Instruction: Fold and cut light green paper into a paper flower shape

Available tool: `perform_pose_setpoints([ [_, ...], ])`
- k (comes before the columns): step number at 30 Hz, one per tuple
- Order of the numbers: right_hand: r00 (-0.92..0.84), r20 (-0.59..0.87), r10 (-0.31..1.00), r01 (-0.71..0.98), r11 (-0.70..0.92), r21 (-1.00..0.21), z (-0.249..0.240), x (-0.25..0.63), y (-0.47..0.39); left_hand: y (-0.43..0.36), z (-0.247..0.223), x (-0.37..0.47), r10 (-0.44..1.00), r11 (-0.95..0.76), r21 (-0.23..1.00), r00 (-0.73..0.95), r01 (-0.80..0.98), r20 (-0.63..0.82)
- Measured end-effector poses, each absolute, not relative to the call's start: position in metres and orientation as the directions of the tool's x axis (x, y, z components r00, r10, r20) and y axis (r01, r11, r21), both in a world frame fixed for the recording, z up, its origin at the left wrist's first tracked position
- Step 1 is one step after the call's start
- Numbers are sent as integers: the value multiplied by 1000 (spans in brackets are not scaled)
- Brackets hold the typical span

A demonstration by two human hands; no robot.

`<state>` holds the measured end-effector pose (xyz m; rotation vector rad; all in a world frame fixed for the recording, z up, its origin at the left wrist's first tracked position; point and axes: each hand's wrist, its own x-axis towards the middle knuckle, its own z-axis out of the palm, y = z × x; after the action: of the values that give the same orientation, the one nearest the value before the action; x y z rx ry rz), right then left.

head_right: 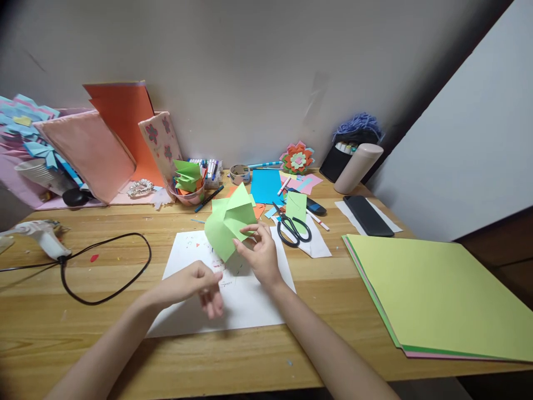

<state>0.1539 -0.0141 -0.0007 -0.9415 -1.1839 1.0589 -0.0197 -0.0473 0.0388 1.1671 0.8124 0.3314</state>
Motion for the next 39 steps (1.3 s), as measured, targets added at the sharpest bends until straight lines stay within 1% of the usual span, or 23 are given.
perform_pose_setpoints([
  [1, 43, 235, 971, -142, 239, -961, -1, 155, -13, -47, 43, -25, 587, 336, 923, 725, 187, -360],
  [2, 26, 226, 974, -150, 227, -962, -1, 155, -13, -47, 47, -29, 663, 245, 959, 698, 142, -272],
  [3, 3, 218, 976, -160, 216, -963, -1, 154, -14, -45, 50, -32, 828, 93, 994, 549, 63, -112],
  [4, -23, 212, 977, -172, 205, -963, 0, 154, -15, -44, 52, -35, 938, -81, 996, 343, 45, 61],
  [5, -50, 209, 977, -183, 197, -963, 0, 152, -17, -41, 53, -36, 963, -237, 967, 156, 97, 221],
  [6, -78, 209, 975, -189, 191, -963, 1, 151, -19, -39, 54, -36, 937, -349, 917, 52, 193, 346],
  [7, -107, 207, 972, -188, 185, -965, 1, 150, -20, -36, 53, -36, 905, -414, 863, 32, 290, 424],
  [8, -138, 206, 969, -184, 179, -967, 1, 148, -22, -34, 51, -35, 887, -448, 818, 68, 361, 456],
  [10, -194, 204, 960, -181, 169, -969, 2, 147, -25, -32, 46, -33, 891, -450, 785, 156, 426, 426],
  [13, -244, 194, 950, -197, 148, -969, 1, 145, -28, -32, 38, -29, 919, -392, 808, 217, 440, 329],
  [17, -251, 174, 952, -176, 132, -976, 1, 145, -28, -35, 33, -25, 931, -353, 857, 233, 376, 281],
  [20, -301, 178, 937, -141, 141, -980, 3, 147, -27, -36, 34, -24, 935, -338, 881, 225, 330, 274],
  [25, -387, 190, 902, 30, 218, -975, 8, 151, -28, -37, 35, -22, 938, -301, 915, 259, 269, 232],
  [27, -412, 201, 889, 53, 244, -968, 9, 152, -28, -37, 36, -21, 932, -301, 926, 278, 228, 234],
  [30, -469, 231, 853, 9, 266, -964, 9, 153, -28, -38, 37, -22, 909, -337, 916, 327, 215, 258],
  [33, -485, 195, 853, -49, 196, -979, 10, 156, -29, -38, 38, -25, 915, -337, 911, 310, 238, 258],
  [36, -488, 139, 862, -121, 91, -988, 10, 159, -29, -38, 40, -29, 938, -284, 927, 271, 243, 216],
  [39, -478, 149, 865, -168, 77, -983, 9, 159, -28, -37, 39, -28, 961, -202, 955, 234, 216, 150],
])
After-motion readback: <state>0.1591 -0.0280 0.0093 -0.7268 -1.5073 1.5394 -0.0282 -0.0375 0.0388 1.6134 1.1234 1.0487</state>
